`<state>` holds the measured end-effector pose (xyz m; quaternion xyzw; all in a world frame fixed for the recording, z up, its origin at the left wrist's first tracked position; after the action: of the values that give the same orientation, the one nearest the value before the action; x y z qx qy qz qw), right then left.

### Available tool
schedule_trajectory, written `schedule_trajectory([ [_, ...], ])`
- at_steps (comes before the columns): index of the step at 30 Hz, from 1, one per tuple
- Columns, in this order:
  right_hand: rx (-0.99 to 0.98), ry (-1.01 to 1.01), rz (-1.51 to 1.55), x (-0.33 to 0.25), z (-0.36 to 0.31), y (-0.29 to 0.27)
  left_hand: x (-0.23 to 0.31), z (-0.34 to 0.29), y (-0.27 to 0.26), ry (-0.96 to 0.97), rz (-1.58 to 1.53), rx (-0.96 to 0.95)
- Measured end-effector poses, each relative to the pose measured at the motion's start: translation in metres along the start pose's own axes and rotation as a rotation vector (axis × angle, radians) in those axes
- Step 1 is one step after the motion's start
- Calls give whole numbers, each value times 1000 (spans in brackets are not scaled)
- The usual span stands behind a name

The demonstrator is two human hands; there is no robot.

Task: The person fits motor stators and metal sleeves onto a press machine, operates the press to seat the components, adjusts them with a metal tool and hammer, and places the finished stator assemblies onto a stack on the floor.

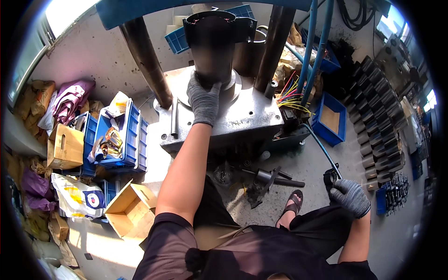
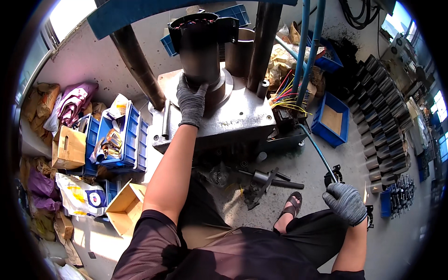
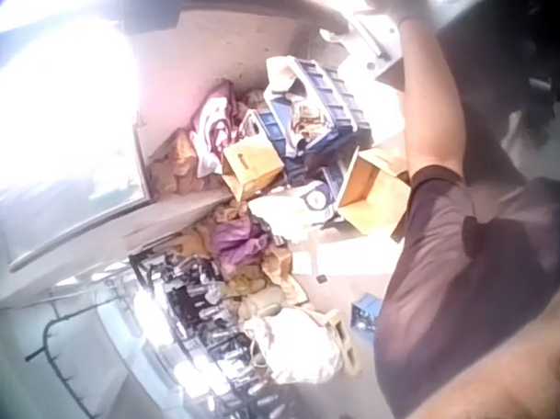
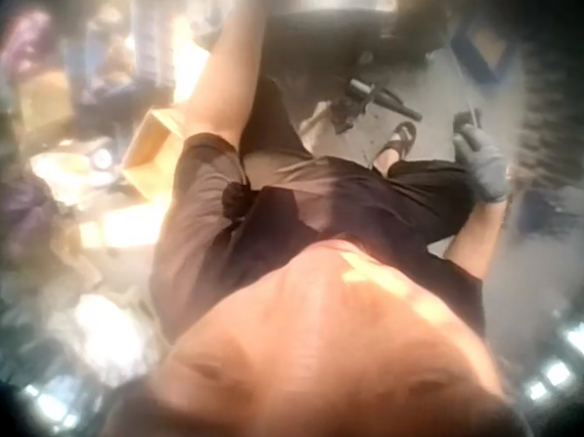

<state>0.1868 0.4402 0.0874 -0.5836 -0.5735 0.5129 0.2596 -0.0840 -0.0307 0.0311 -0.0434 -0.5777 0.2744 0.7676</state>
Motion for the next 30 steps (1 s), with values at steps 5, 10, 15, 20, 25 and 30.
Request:
schedule_trajectory([
  [5, -47, 42, 65, 7, 4, 4, -3, 1, 2, -35, 72, -34],
  [10, -30, 74, -6, 10, 0, 5, 6, 1, 0, -38, 102, -56],
  [15, -76, 104, -31, 16, 2, 7, 7, -1, -2, -14, 65, -49],
  [20, -60, 66, -27, 5, 3, 4, 2, 0, -2, -67, 117, -67],
  [25, -73, 46, -2, 2, 6, 7, 7, -1, -4, -71, 118, -89],
  [30, -108, 65, -1, -4, 11, 5, 10, -4, -10, -45, 159, 14],
])
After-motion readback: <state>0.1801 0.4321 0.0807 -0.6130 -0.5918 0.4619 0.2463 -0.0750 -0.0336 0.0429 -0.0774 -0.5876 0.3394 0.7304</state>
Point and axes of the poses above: each hand's wrist, its own z-axis towards the middle knuckle, its own y-axis out of the palm, x = y × z, the point moved 10 cm from there along z, towards the middle knuckle, and after that the axes turned 15 degrees about -x, right-handed, at the moved point
